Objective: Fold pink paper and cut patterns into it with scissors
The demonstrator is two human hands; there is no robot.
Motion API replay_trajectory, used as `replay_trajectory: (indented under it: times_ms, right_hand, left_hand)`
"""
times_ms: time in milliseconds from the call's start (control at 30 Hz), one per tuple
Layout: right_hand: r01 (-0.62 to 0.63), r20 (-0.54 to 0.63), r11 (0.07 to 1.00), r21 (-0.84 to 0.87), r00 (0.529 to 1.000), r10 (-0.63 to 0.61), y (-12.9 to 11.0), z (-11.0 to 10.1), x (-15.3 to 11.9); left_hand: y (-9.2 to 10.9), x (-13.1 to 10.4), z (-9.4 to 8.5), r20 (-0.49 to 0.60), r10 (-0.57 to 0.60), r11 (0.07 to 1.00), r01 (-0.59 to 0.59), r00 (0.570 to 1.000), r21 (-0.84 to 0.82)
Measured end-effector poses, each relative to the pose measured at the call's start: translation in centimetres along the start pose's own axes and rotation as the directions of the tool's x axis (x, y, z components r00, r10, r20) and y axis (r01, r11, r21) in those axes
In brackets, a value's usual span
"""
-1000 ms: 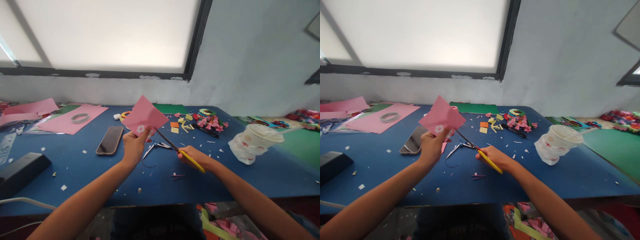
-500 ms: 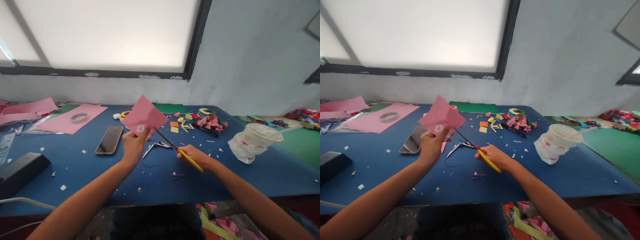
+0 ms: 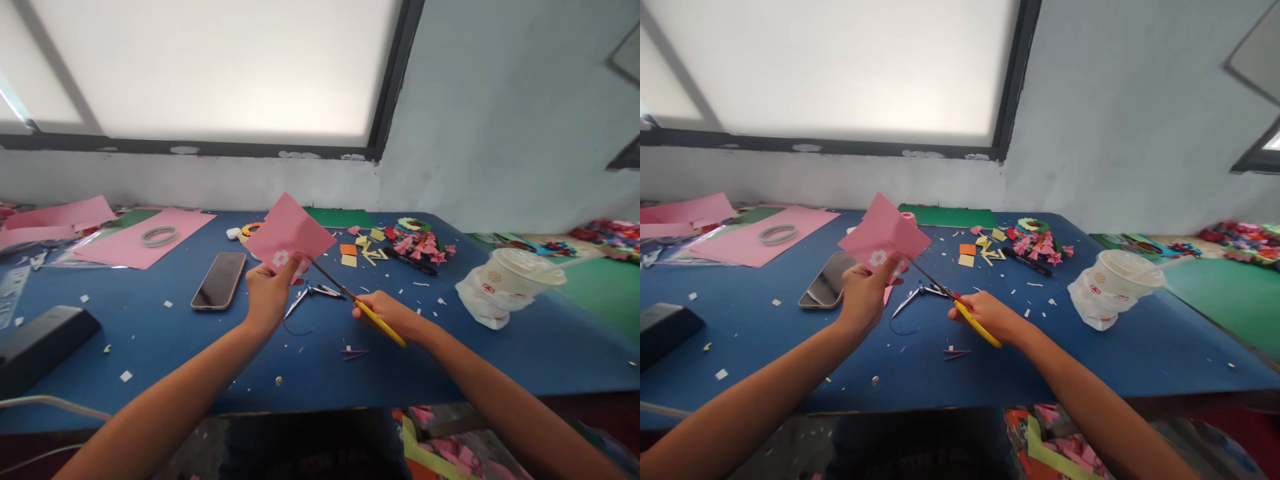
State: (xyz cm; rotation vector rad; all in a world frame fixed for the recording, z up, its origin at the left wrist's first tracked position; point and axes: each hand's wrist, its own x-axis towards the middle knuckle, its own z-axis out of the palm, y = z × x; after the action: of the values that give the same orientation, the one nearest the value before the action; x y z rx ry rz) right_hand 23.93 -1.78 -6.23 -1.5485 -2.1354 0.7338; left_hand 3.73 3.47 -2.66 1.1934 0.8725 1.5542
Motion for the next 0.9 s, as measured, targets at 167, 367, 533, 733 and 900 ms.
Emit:
replay_trajectory:
  times_ms: [167, 367, 533, 733, 900]
  right_hand:
    - [0.002, -0.007, 1.000, 0.001, 1.000, -0.002, -0.01, 0.00, -0.01]
    - [-0.013, -0.004, 1.000, 0.004, 1.000, 0.013, -0.16, -0.19, -0.10]
    - [-0.016, -0.004, 1.000, 0.001, 1.000, 0.016, -0.21, -0.22, -0.13]
    - [-0.021, 0.011, 1.000, 0.017, 1.000, 0.020, -0.23, -0.11, 0.04]
    - [-0.021, 0.017, 1.000, 0.002, 1.000, 0.021, -0.21, -0.11, 0.05]
  left_hand:
    - [-0.05, 0.01, -0.01, -0.007, -0.006, 1.000, 0.006, 1.000, -0.003]
    - [-0.05, 0.02, -0.01, 0.015, -0.031, 0.999, 0.031, 0.999, -0.027]
    - [0.06, 0.01, 0.06, -0.001, -0.008, 1.000, 0.008, 1.000, -0.011]
    - [0.18, -0.07, -0.03, 0.009, -0.002, 1.000, 0.002, 1.000, 0.011]
    - [0.09, -0.01, -0.09, 0.016, -0.003, 1.000, 0.004, 1.000, -0.017]
